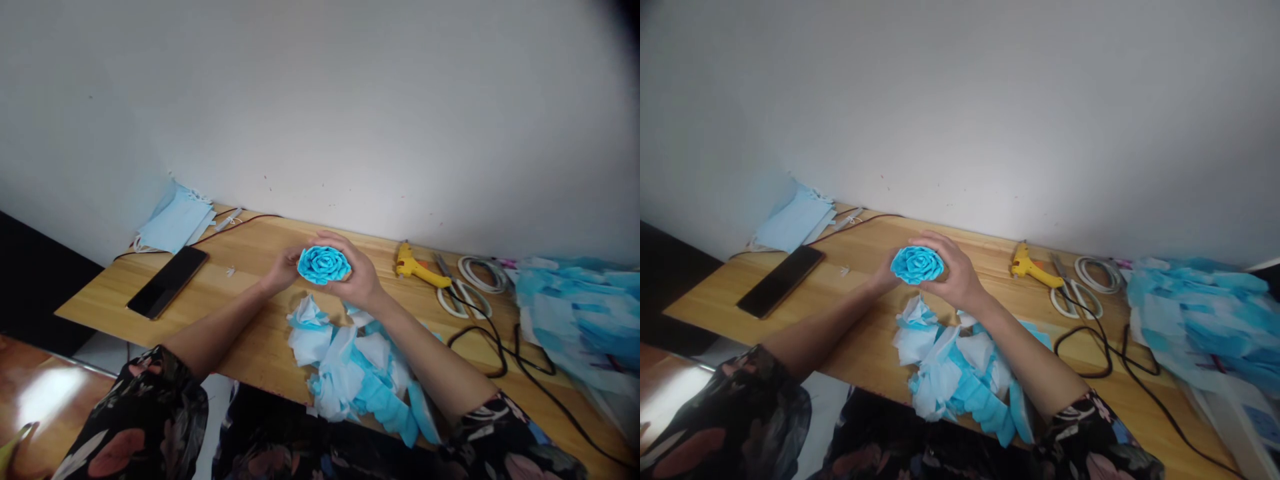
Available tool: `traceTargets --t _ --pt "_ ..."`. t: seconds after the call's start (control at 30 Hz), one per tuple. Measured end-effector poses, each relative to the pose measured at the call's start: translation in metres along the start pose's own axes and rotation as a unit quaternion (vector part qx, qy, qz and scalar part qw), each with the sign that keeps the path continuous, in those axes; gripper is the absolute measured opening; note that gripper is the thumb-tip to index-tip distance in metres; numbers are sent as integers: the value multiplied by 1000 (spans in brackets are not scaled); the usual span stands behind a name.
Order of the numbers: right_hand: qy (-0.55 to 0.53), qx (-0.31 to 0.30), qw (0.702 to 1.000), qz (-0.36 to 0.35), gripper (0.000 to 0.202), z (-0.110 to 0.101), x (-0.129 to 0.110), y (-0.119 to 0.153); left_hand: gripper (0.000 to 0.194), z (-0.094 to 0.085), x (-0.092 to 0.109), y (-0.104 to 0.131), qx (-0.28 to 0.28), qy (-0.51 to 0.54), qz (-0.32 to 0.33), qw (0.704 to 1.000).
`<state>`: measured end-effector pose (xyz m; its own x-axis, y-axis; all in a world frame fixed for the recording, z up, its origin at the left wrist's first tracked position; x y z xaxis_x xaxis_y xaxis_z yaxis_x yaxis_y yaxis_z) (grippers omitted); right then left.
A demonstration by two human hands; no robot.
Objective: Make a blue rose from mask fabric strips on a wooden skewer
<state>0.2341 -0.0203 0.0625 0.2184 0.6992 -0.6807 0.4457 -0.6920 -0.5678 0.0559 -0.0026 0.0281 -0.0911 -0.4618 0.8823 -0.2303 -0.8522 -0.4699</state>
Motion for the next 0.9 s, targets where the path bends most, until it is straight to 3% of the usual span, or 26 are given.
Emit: traceTargets --t 0.13,0.27,0.53,0.73,0.9 --pt "-18 54 998 11 49 5 -1 3 46 0 -4 -1 0 10 7 1000" --pt "-26 64 997 20 47 7 -2 5 42 -2 -8 0 0 24 16 1000" --pt "-39 -34 998 39 106 -1 5 -1 46 -5 -14 1 11 20 -19 1000" --pt "-13 -38 999 36 94 -6 0 -2 44 -4 -28 0 25 38 -38 998" --pt "4 -2 999 44 75 -2 3 0 40 -4 -19 0 8 30 -51 998"
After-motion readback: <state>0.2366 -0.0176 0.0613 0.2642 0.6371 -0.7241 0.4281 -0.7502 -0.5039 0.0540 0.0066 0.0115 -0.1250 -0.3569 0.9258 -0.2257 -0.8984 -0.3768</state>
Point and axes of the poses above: each hand's wrist, its own y-axis away from the middle knuckle, its own z-axis out of the palm, x = y × z, the point moved 1 cm from there along -y, towards the middle knuckle, and after that the axes turned 7 degrees about z, right-handed, at the moved point
